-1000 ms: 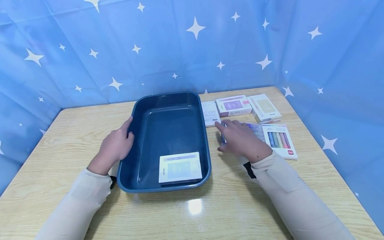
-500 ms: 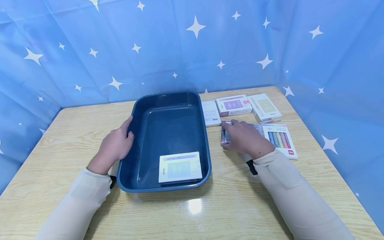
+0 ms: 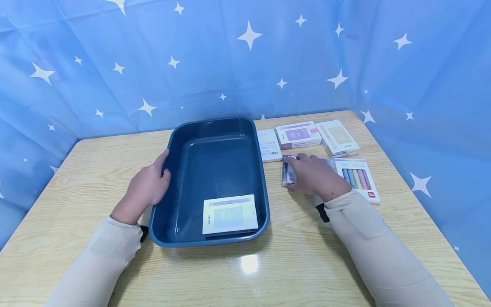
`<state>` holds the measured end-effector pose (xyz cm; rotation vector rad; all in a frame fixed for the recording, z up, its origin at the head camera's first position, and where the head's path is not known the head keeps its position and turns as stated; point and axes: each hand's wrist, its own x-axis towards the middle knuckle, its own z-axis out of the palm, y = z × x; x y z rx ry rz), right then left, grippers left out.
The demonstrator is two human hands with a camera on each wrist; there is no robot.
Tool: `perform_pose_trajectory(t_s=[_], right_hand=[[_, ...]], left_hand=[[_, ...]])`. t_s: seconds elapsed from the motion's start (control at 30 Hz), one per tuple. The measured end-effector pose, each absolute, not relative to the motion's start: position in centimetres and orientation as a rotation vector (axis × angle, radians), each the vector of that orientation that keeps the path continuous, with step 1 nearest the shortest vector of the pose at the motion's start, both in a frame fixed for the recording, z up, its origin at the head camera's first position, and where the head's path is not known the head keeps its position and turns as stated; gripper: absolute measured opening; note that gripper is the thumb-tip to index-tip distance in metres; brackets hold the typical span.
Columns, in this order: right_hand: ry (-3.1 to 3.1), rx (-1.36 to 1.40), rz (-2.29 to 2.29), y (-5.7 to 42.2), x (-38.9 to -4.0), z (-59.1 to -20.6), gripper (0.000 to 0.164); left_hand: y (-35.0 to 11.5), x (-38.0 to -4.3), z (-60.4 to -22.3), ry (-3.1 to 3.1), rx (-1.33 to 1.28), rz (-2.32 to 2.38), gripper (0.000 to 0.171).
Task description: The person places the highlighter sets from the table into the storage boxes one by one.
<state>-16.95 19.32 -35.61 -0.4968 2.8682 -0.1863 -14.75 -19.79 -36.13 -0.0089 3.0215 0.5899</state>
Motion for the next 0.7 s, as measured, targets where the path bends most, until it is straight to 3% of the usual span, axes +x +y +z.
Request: perform_pose_trajectory(t_s=[0.7], right_hand=[[2.811,-0.433,-0.258,20.14,-17.79,-36.11,0.082]], left_hand=[[-19.95,-14.79,-36.27,3.013,-0.007,0.604,0.062]])
